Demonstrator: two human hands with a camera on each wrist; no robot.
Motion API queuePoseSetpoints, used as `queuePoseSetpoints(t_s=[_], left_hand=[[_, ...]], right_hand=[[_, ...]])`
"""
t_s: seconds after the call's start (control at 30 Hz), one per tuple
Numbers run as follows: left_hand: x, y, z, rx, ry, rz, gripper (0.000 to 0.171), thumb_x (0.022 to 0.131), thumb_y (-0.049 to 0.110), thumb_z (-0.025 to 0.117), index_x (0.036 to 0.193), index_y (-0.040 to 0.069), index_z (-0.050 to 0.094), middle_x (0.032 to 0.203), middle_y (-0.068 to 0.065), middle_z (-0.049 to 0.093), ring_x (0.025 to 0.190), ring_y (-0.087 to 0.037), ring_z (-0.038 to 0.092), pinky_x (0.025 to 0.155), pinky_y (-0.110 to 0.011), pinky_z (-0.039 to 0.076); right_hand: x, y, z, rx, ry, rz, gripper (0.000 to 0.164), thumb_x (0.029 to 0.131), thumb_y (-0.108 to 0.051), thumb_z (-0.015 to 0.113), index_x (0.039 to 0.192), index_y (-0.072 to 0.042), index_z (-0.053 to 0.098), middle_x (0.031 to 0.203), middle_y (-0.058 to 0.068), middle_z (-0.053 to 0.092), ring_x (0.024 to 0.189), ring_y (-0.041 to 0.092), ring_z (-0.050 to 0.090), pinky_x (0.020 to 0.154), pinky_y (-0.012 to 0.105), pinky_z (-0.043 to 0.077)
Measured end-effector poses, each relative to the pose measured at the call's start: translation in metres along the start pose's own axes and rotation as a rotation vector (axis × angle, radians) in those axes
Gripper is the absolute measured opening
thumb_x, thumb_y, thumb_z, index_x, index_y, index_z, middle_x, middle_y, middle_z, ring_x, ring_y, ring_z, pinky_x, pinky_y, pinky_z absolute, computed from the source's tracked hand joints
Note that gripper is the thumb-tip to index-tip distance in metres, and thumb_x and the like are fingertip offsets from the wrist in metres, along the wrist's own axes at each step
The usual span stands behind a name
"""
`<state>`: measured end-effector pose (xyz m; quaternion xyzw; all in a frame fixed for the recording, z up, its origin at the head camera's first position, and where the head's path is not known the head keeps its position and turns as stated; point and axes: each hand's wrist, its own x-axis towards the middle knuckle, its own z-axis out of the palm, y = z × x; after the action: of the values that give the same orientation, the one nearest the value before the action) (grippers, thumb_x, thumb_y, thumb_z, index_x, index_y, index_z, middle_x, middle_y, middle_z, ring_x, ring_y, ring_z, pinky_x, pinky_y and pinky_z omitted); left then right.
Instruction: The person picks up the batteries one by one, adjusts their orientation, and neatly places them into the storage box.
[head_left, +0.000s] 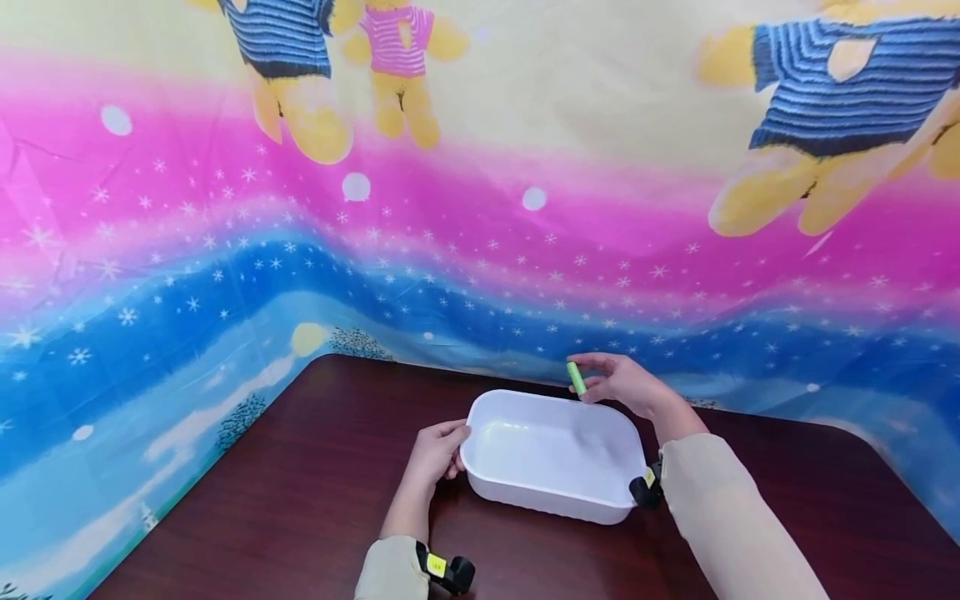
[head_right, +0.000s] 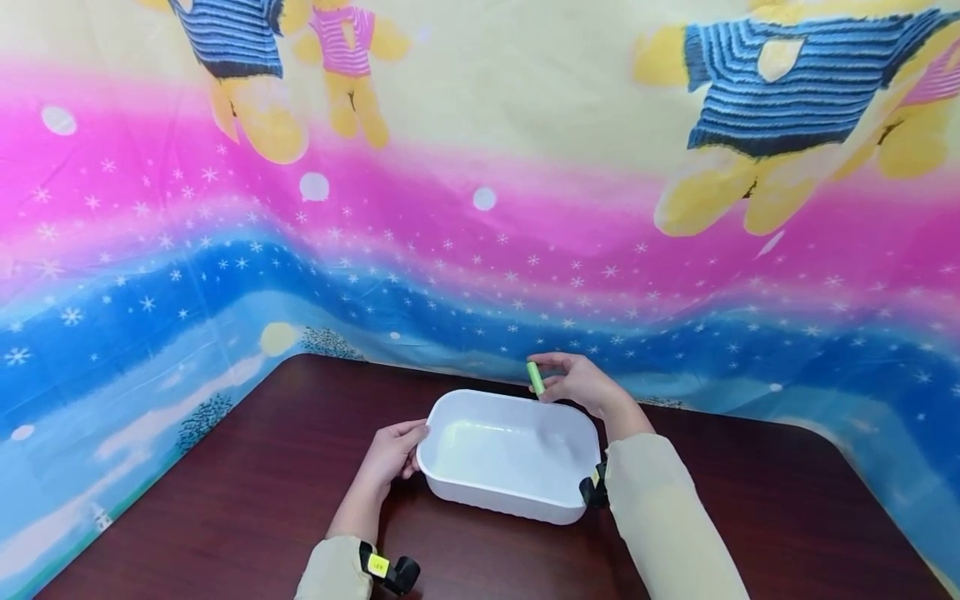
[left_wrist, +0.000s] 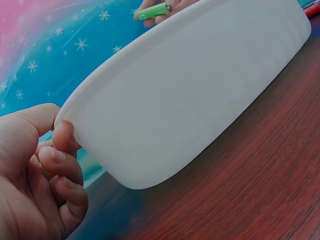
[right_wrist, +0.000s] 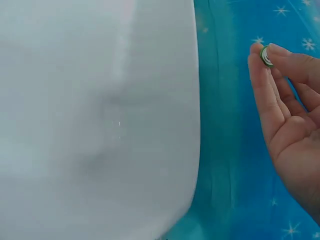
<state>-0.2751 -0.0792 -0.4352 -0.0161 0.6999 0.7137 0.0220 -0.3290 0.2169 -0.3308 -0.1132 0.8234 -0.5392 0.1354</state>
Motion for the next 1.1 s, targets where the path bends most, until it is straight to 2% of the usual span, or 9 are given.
queuePoseSetpoints(t_s=[0.27, 0.47, 0.6, 0.77, 0.97, 1.1], left_hand=[[0.001, 0.0, 0.0, 0.008, 0.017, 0.017, 0.036, 0.089, 0.015, 0.056, 0.119, -0.003, 0.059, 0.047, -0.001, 0.047, 0.034, -0.005, 0.038, 0.036, -0.017, 0.033], [-0.001, 0.001, 0.001, 0.022, 0.021, 0.009, 0.035, 0.089, 0.015, 0.055, 0.12, -0.001, 0.059, 0.046, -0.001, 0.046, 0.033, -0.006, 0.039, 0.035, -0.017, 0.033], [-0.001, 0.002, 0.002, 0.022, 0.012, 0.013, 0.036, 0.088, 0.013, 0.054, 0.121, 0.001, 0.059, 0.045, -0.001, 0.046, 0.033, -0.006, 0.04, 0.034, -0.017, 0.034], [-0.001, 0.002, 0.003, 0.023, 0.023, 0.012, 0.035, 0.088, 0.012, 0.054, 0.121, 0.001, 0.06, 0.044, -0.001, 0.046, 0.032, -0.006, 0.04, 0.034, -0.018, 0.035], [-0.001, 0.002, 0.003, 0.019, 0.024, 0.035, 0.034, 0.087, 0.012, 0.054, 0.118, 0.0, 0.061, 0.044, 0.0, 0.047, 0.032, -0.006, 0.041, 0.034, -0.017, 0.036], [-0.001, 0.002, 0.004, 0.024, 0.023, 0.044, 0.034, 0.087, 0.011, 0.053, 0.118, 0.001, 0.062, 0.044, 0.0, 0.047, 0.032, -0.005, 0.041, 0.034, -0.017, 0.036]], right_hand=[[0.021, 0.003, 0.005, 0.043, -0.123, -0.085, 0.065, 0.081, 0.01, 0.06, 0.14, -0.006, 0.038, 0.136, 0.021, 0.038, 0.117, 0.037, 0.048, 0.091, 0.045, 0.045], [0.03, 0.005, 0.013, 0.069, -0.174, -0.081, 0.067, 0.079, 0.01, 0.063, 0.14, -0.004, 0.037, 0.135, 0.022, 0.039, 0.111, 0.033, 0.053, 0.086, 0.041, 0.049], [0.031, 0.006, 0.019, 0.048, -0.231, -0.092, 0.067, 0.078, 0.008, 0.066, 0.139, -0.001, 0.038, 0.13, 0.021, 0.042, 0.104, 0.03, 0.056, 0.083, 0.039, 0.051], [0.03, 0.003, 0.028, -0.05, -0.287, -0.123, 0.063, 0.077, 0.001, 0.071, 0.134, -0.002, 0.044, 0.123, 0.019, 0.048, 0.099, 0.025, 0.058, 0.081, 0.037, 0.051], [0.035, 0.003, 0.042, -0.238, -0.289, -0.117, 0.057, 0.076, -0.01, 0.076, 0.127, -0.004, 0.053, 0.11, 0.009, 0.057, 0.098, 0.022, 0.057, 0.082, 0.033, 0.051], [0.039, 0.002, 0.054, -0.358, -0.305, -0.14, 0.053, 0.075, -0.014, 0.077, 0.122, -0.002, 0.056, 0.1, 0.006, 0.061, 0.092, 0.019, 0.057, 0.08, 0.031, 0.049]])
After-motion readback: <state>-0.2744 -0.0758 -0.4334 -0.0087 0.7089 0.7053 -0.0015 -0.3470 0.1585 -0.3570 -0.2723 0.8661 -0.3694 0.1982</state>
